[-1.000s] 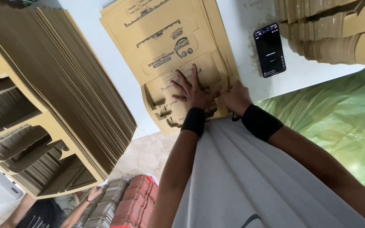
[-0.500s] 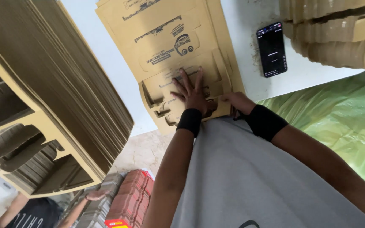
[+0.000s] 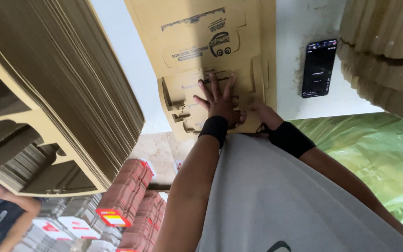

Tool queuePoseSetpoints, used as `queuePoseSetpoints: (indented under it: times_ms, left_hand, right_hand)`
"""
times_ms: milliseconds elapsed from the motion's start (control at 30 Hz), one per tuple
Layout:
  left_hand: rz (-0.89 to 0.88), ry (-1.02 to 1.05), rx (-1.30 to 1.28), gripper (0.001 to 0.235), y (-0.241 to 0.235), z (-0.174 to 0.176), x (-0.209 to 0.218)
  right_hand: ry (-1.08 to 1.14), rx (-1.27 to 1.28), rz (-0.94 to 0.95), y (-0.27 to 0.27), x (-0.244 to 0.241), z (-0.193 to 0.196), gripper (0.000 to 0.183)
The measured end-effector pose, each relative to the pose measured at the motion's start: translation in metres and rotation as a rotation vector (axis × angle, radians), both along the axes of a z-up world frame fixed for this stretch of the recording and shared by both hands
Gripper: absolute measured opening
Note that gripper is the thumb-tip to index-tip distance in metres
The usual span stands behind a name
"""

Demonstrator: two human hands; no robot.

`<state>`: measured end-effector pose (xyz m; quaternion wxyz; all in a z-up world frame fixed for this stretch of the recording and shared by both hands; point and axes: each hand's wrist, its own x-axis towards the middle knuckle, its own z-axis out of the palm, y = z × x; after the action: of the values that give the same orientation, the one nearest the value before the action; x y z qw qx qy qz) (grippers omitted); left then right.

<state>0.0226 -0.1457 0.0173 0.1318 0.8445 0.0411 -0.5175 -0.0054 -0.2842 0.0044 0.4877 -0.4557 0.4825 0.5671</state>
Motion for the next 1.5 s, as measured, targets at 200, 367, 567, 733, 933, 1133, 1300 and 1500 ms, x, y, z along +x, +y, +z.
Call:
queuePoseSetpoints:
  times_ms: [200,367,567,733,933,1133,1300,1500]
  left_hand:
    - [-0.002,-0.019,-0.009,0.144,0.002,-0.012,-0.007]
    - [0.003,-0.060,-0.018,0.143,0.004,-0.005,-0.007]
    - [-0.023,-0.012,0.008,0.144,0.002,-0.016,-0.006]
    - [-0.041,0.046,0.040,0.135,0.005,0.001,0.004]
    - [-0.062,-0.007,0.040,0.137,0.002,-0.008,-0.006]
    - [-0.088,-0.091,0.056,0.140,0.002,-0.019,-0.016]
    - [-0.079,-0.173,0.039,0.151,0.001,-0.024,-0.023]
    - [0.102,-0.266,-0.095,0.122,0.004,0.001,-0.018]
  right_hand:
    - [-0.019,-0.007,0.074,-0.032,-0.053,-0.093,0.097]
    - [-0.001,0.048,0.008,-0.040,-0.044,-0.069,0.079]
    - [-0.034,0.209,-0.186,-0.039,-0.062,-0.082,0.052]
    - [0.136,0.277,-0.408,-0.063,-0.084,-0.092,0.036]
    - [0.080,0.181,-0.233,-0.038,-0.025,-0.019,0.061]
    - [-0.225,-0.043,0.286,-0.051,-0.002,0.010,0.088]
    - [-0.521,-0.250,0.370,-0.072,-0.016,-0.041,0.060]
    - [-0.572,-0.161,0.482,-0.061,0.024,0.004,0.055]
